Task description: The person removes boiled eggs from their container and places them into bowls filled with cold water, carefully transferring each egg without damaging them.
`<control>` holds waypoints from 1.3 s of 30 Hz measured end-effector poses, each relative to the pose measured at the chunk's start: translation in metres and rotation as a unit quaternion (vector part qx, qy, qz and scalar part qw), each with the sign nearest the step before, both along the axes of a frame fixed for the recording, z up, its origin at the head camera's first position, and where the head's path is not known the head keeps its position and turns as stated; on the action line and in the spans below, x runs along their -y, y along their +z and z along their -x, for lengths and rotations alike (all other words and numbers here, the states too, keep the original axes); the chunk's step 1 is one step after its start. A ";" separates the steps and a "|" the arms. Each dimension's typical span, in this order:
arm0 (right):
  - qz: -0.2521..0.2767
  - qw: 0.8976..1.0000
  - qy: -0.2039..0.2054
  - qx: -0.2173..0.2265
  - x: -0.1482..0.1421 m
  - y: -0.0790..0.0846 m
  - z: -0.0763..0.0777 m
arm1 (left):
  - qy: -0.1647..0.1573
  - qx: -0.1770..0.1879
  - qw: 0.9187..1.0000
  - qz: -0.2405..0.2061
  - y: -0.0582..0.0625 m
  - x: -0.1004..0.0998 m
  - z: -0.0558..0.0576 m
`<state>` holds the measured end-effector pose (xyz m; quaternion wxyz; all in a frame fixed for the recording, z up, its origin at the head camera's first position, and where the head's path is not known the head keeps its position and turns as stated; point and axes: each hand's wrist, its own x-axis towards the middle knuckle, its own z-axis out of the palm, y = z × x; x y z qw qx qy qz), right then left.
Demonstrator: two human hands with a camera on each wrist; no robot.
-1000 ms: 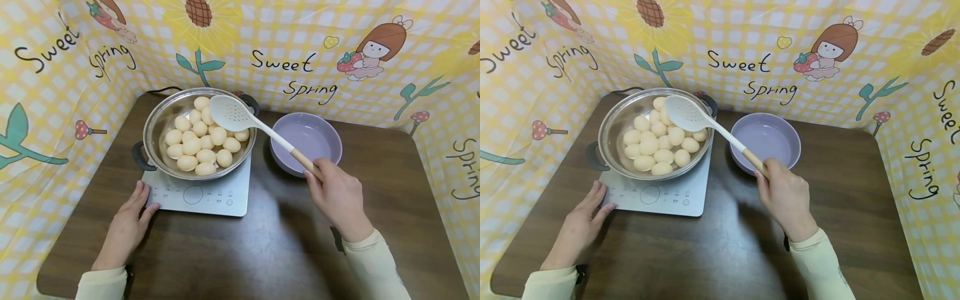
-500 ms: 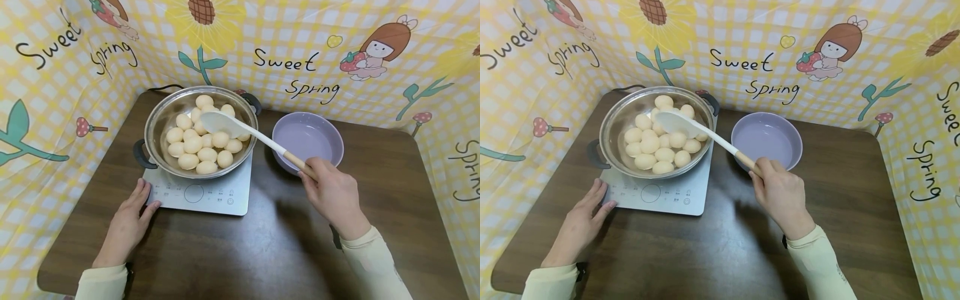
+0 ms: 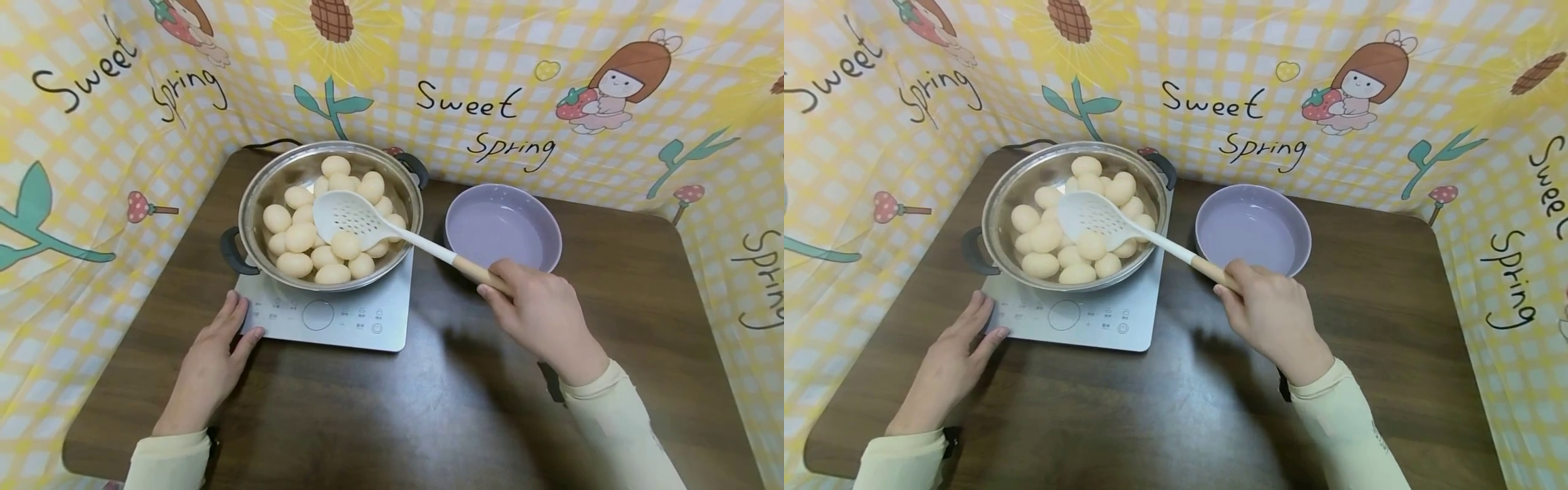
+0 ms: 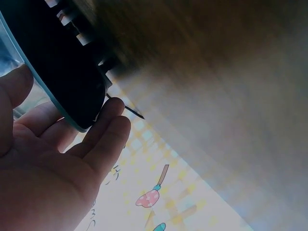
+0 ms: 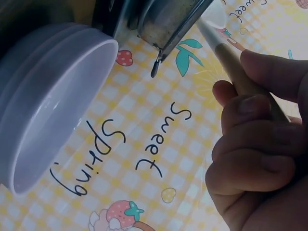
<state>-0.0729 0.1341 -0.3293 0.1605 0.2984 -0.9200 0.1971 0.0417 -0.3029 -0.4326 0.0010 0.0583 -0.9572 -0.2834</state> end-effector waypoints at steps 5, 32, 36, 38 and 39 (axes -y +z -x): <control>0.003 1.000 0.006 0.021 0.001 0.002 0.002 | 0.001 0.003 1.000 -0.002 -0.001 -0.001 0.000; -0.023 0.990 0.053 0.125 -0.001 0.024 0.010 | -0.004 -0.014 1.000 0.007 -0.002 -0.002 0.000; -0.016 0.987 0.049 0.150 -0.002 0.025 0.012 | -0.005 -0.018 1.000 0.005 -0.004 -0.003 0.000; -0.010 0.985 0.047 0.164 -0.004 0.026 0.012 | -0.006 -0.019 1.000 0.005 -0.005 -0.003 0.001; -0.004 0.984 0.045 0.174 -0.004 0.027 0.013 | -0.007 -0.020 1.000 0.005 -0.005 -0.003 0.001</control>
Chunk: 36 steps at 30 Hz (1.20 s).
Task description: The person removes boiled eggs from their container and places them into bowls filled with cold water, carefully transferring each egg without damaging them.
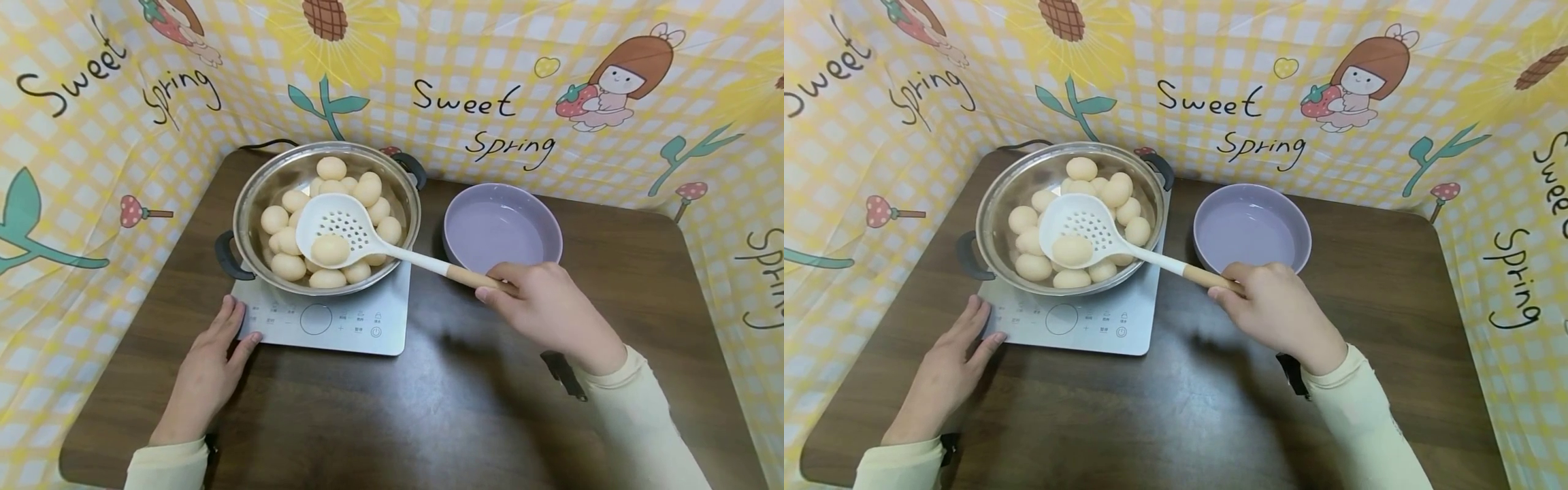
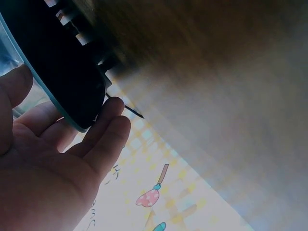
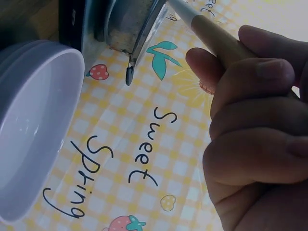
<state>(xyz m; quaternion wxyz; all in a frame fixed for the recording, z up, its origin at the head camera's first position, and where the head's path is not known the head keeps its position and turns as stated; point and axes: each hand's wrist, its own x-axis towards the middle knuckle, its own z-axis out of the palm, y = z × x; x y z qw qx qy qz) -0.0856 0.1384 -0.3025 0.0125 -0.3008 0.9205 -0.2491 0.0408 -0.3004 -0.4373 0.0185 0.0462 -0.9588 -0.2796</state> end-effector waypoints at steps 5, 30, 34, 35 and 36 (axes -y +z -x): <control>0.020 0.998 -0.031 0.052 -0.007 0.006 0.000 | -0.001 0.003 1.000 -0.001 0.000 0.000 0.000; 0.003 0.983 -0.141 0.114 -0.071 0.023 -0.008 | 0.000 0.025 1.000 -0.004 0.000 0.001 0.003; -0.002 0.981 -0.157 0.113 -0.081 0.025 -0.012 | 0.002 0.032 0.999 -0.004 0.000 0.001 0.003; -0.004 0.980 -0.162 0.113 -0.084 0.025 -0.013 | 0.003 0.034 0.999 -0.005 0.000 0.001 0.003; -0.005 0.980 -0.166 0.113 -0.087 0.025 -0.014 | 0.003 0.035 0.999 -0.005 0.001 0.001 0.003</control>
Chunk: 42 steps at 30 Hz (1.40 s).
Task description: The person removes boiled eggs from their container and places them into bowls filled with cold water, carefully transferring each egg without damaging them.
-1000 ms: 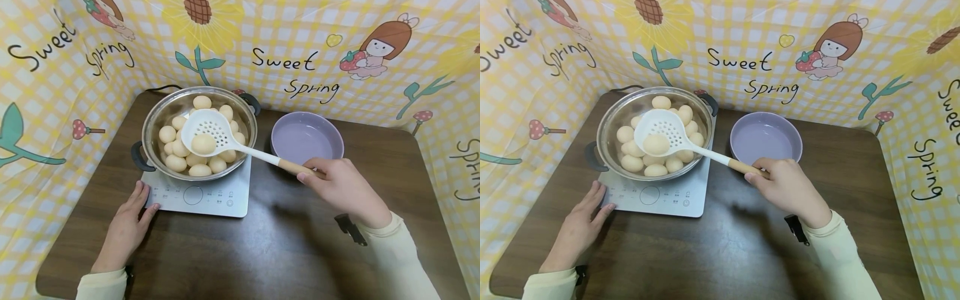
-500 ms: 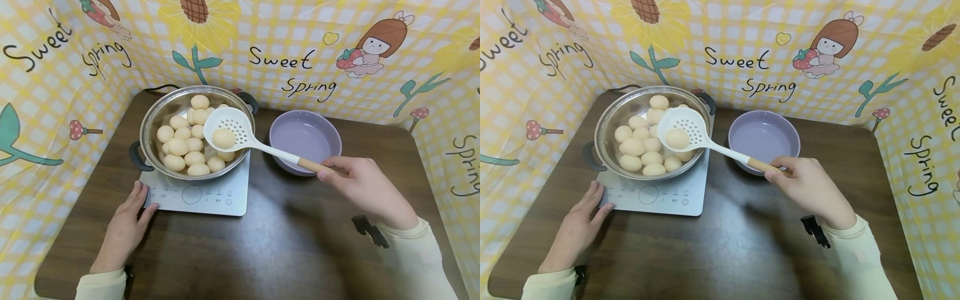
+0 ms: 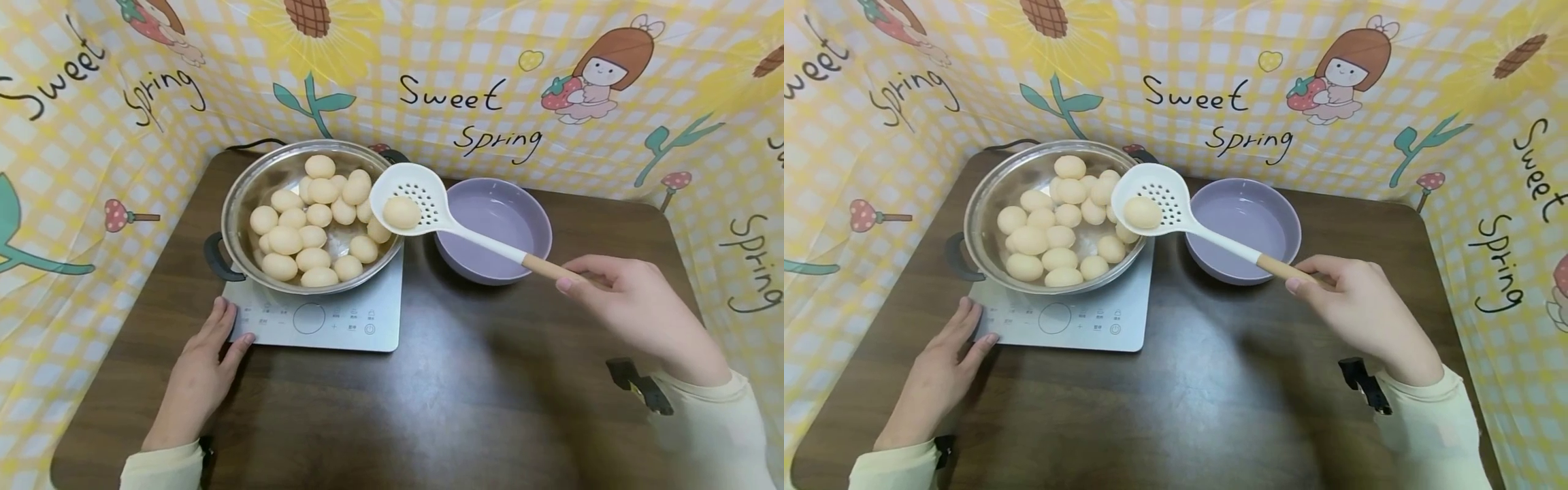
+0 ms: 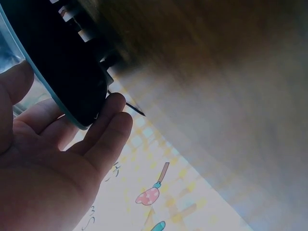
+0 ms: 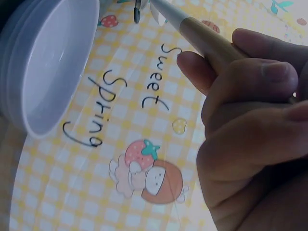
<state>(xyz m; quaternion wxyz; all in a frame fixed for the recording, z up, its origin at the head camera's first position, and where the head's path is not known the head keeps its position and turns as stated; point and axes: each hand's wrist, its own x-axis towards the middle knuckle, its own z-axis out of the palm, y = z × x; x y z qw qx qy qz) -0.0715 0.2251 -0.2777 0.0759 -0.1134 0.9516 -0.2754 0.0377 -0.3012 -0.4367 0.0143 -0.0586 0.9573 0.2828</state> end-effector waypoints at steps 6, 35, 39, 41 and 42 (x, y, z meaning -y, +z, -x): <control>0.002 1.000 -0.022 0.002 -0.018 -0.005 -0.005 | 0.000 -0.002 1.000 -0.001 0.001 0.001 -0.001; -0.016 0.997 -0.075 0.009 -0.062 -0.038 -0.006 | 0.000 -0.004 1.000 0.003 0.000 0.000 0.000; -0.030 0.996 -0.079 -0.002 -0.061 -0.043 -0.005 | 0.001 0.001 1.000 0.005 -0.001 -0.001 -0.001; -0.039 0.996 -0.080 -0.009 -0.060 -0.046 -0.005 | 0.002 0.004 1.000 0.006 -0.001 -0.001 0.000; -0.041 0.996 -0.081 -0.012 -0.060 -0.047 -0.005 | 0.002 0.005 1.000 0.006 -0.001 -0.001 0.000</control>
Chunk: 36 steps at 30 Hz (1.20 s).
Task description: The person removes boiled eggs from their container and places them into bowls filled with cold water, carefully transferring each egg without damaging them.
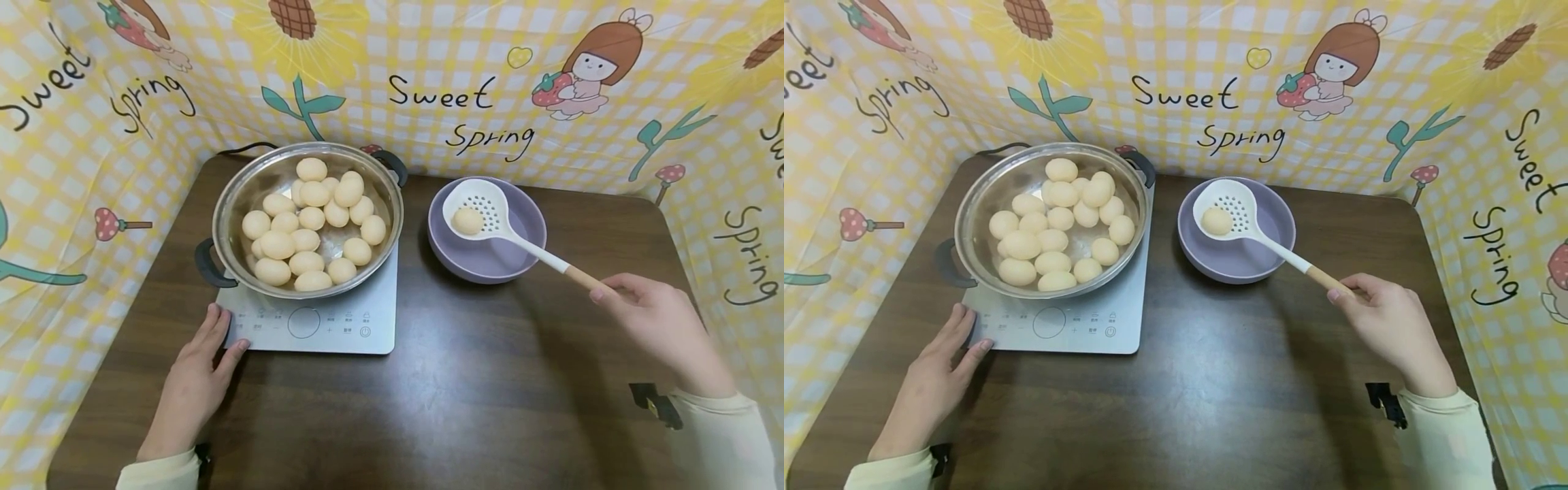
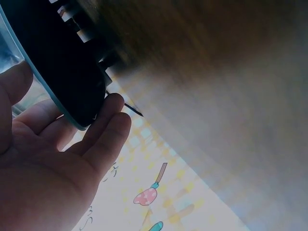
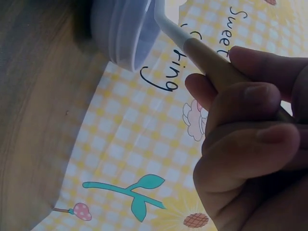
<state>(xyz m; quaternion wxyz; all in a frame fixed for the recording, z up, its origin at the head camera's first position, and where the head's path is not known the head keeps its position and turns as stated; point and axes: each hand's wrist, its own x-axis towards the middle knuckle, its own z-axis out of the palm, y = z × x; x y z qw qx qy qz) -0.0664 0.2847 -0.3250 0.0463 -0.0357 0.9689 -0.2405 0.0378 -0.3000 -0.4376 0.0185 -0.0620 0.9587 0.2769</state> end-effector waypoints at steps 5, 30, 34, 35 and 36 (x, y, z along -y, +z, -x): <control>-0.014 1.000 0.001 -0.020 0.003 -0.006 0.001 | 0.001 0.003 1.000 0.001 0.000 0.000 0.000; -0.047 0.990 0.003 -0.136 0.010 -0.025 0.001 | 0.002 0.003 1.000 0.003 0.000 -0.001 0.000; -0.050 0.989 0.001 -0.143 0.010 -0.028 0.001 | 0.004 0.000 1.000 0.003 0.000 -0.001 0.000; -0.051 0.988 0.000 -0.144 0.010 -0.028 0.001 | 0.003 -0.001 1.000 0.002 0.000 -0.001 0.000; -0.052 0.988 0.000 -0.146 0.010 -0.028 0.001 | 0.003 -0.001 1.000 0.001 0.000 -0.001 0.000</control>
